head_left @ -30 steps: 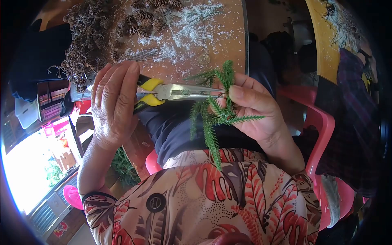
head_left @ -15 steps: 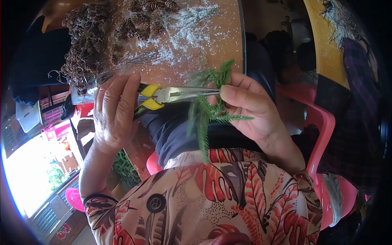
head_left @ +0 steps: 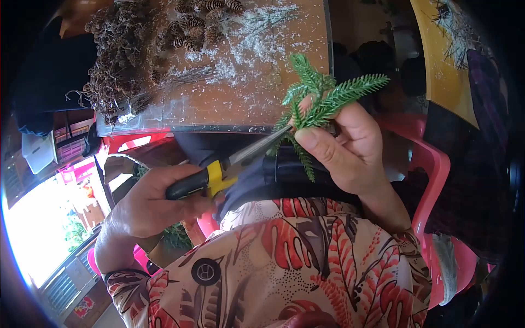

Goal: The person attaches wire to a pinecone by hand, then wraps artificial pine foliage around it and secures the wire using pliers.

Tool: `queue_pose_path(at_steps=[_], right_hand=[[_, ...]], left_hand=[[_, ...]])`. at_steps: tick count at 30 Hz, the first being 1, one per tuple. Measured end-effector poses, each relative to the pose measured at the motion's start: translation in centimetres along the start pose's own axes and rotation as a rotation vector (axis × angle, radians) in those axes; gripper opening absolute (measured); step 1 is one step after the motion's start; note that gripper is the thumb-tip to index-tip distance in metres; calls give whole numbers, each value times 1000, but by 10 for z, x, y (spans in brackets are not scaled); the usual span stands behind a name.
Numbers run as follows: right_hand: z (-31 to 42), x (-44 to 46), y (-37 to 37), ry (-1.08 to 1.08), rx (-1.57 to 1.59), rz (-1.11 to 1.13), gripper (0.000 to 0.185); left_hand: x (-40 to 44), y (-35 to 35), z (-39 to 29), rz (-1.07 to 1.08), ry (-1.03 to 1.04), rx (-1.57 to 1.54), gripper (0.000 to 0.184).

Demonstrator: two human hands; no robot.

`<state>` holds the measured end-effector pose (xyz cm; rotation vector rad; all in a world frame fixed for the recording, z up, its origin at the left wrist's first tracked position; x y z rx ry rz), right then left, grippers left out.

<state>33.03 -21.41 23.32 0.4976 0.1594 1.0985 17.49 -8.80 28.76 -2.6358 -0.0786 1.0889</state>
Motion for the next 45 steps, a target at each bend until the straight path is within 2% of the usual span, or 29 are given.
queue_pose_path(at_steps=[3, 4, 6, 8, 10, 11, 14, 19, 26, 28, 30, 35, 38, 45], right_hand=[[-2, -1, -9, 96, 71, -116, 22], [-2, -1, -10, 97, 70, -116, 22], [-7, 2, -13, 115, 274, -100, 23], [-9, 3, -12, 126, 376, -88, 24], [-14, 2, -5, 231, 510, -42, 24], [-17, 2, -2, 284, 575, -19, 24], [-20, 2, 2, 312, 671, -30, 24], [-28, 0, 2, 402, 769, -38, 26], [-36, -2, 8, 467, 839, -42, 28], [-37, -2, 8, 483, 852, -45, 28], [-36, -2, 8, 474, 898, -45, 27], [-36, 0, 9, 460, 932, -18, 23], [-36, 0, 11, 471, 941, -35, 21], [-38, -2, 14, 495, 949, -30, 20]], left_hand=[[1, 7, 6, 81, -93, -160, 36], [3, 1, -1, -30, 6, 39, 38], [4, -8, -19, -255, 203, 439, 44], [7, -11, -19, -340, 259, 551, 46], [8, -16, -24, -509, 370, 780, 51], [11, -18, -22, -511, 369, 777, 51], [11, -15, -34, -658, 536, 1180, 55], [16, -16, -34, -736, 589, 1224, 54], [12, -13, -43, -780, 781, 1310, 57], [13, -16, -41, -757, 771, 1331, 61], [16, -17, -38, -712, 748, 1370, 75], [22, -21, -32, -729, 716, 1335, 77], [15, -16, -44, -867, 849, 1269, 52], [14, -15, -45, -870, 837, 1281, 49]])
Point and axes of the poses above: each hand's wrist, its own x-axis towards the middle knuckle, its own y-axis out of the palm, z = x × y, the point moved 7 cm from there along x, towards the middle knuckle, and after that the axes turned 4 degrees about x, right-handed, at the moved point
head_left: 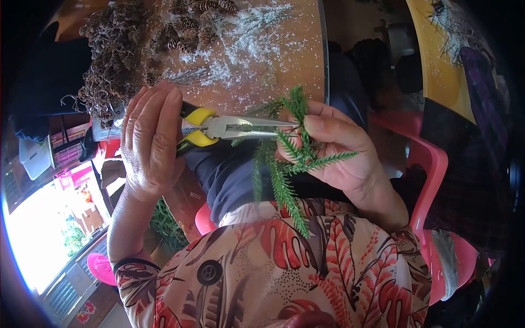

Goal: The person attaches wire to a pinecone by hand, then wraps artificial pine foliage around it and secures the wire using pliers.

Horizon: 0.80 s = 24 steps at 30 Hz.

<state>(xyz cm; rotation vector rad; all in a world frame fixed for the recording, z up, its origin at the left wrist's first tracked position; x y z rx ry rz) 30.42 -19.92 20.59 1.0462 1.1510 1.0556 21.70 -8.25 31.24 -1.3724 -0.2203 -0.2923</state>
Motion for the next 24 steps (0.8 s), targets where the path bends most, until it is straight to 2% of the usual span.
queue_pose_path(at_steps=[6, 14, 18, 22, 24], right_hand=[[-3, 1, 2, 6, 49, 10, 19], [-6, 2, 2, 30, 71, 96, 19], [-2, 0, 3, 5, 65, 2, 20], [2, 3, -3, -35, 4, 18, 22], [8, 4, -7, -81, -96, 7, 21]], left_hand=[[-3, 1, 1, 16, -39, -29, 48], [-1, -2, -1, -42, 41, -9, 51], [-5, -2, 0, 20, 13, -37, 53], [-7, -3, 1, 129, -40, -105, 53], [-10, -1, 2, 224, -175, -240, 53]])
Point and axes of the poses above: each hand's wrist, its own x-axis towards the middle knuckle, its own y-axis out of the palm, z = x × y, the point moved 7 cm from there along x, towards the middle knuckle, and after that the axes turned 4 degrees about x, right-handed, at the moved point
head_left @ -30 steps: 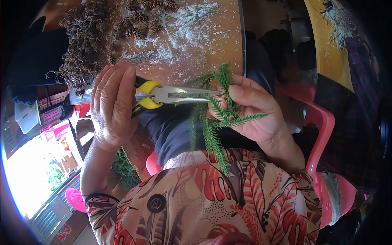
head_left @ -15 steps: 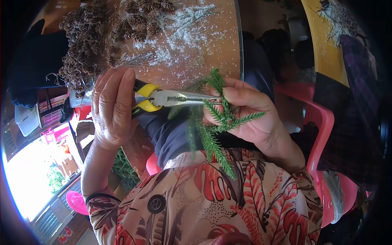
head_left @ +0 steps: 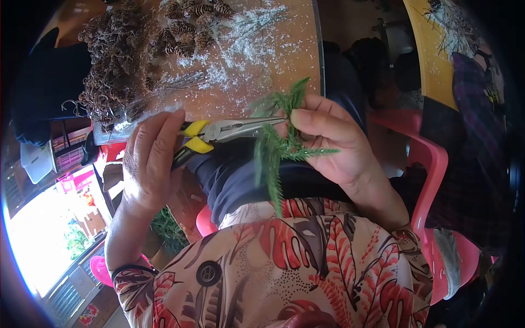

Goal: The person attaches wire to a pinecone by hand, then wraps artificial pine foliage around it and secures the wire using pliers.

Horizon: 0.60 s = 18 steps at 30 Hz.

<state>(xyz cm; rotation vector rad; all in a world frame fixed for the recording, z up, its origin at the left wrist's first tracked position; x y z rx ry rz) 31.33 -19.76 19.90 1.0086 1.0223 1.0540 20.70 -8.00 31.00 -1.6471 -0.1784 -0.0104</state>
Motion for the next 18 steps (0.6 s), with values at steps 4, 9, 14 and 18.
queue_pose_path(at_steps=[4, 9, 14, 18], right_hand=[[11, -1, 1, -135, -295, -6, 22], [19, -7, 14, -273, -483, 9, 22], [22, -10, 15, -288, -453, 4, 22], [27, -11, 16, -329, -494, 12, 22]], left_hand=[[-1, -3, -7, 215, -120, -256, 46], [-35, 20, 1, 552, -750, -1068, 31], [-37, 30, -4, 696, -832, -1260, 28], [-39, 30, 2, 630, -912, -1209, 30]])
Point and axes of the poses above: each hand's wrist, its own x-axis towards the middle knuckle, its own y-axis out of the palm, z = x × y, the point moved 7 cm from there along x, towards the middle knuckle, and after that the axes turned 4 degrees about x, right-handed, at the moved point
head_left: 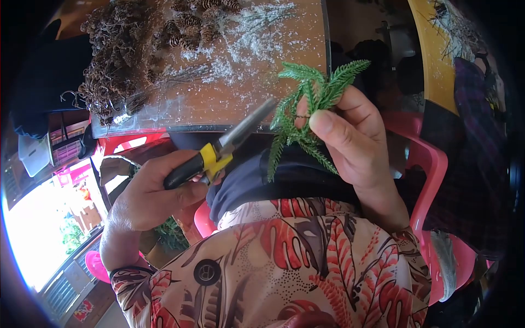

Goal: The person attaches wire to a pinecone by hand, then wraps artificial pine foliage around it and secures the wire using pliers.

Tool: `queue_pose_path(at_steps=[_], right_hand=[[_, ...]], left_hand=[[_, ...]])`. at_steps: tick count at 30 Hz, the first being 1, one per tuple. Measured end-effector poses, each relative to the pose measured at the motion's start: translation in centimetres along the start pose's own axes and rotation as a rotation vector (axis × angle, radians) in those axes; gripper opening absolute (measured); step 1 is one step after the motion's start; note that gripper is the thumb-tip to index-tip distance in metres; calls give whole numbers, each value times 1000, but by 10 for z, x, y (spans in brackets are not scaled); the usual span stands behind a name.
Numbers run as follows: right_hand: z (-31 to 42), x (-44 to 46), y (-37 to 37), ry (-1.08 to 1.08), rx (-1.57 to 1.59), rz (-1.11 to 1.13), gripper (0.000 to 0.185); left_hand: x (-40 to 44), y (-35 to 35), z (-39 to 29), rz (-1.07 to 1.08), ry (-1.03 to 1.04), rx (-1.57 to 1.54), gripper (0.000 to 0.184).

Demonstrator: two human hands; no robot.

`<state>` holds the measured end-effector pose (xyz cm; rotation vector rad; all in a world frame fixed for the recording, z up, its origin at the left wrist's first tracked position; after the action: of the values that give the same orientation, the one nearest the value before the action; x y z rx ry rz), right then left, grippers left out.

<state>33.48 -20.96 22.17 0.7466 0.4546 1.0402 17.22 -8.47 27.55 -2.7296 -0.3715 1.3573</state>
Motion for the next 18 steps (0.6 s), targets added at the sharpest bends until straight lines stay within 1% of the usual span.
queue_pose_path(at_steps=[3, 4, 7, 8, 11, 12, 15, 16, 18], right_hand=[[0, 1, 1, -22, -13, -14, 22], [1, 0, 1, -33, -20, -22, 23], [2, -1, 3, -35, -40, -21, 23], [3, -1, 3, -38, -50, -22, 23], [5, -1, 2, -51, -53, -66, 24], [5, -1, 1, -56, -54, -87, 25], [7, -2, 2, -33, -45, -83, 26], [7, -3, 2, -22, -40, -82, 26], [7, -4, 4, -8, -42, -88, 27]], left_hand=[[-5, 4, 2, 104, 63, 17, 30], [-5, 4, 0, 103, 62, 13, 30], [-5, 2, -6, -5, -41, 87, 47], [-5, 3, -4, -3, -42, 88, 47], [-11, -3, -22, -170, 418, 29, 35], [-11, -4, -21, -169, 417, 28, 35], [-13, 7, -22, -25, 493, 389, 38], [-13, 9, -22, -24, 492, 388, 38], [-9, 7, -12, -35, 339, 194, 37]])
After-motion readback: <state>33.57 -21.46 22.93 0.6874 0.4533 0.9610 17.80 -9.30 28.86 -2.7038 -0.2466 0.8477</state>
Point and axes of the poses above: each hand's wrist, its own x-axis towards the middle knuckle, its own y-axis out of the palm, z = x × y, the point moved 7 cm from there along x, towards the middle knuckle, and after that the axes turned 4 degrees about x, right-handed, at the moved point
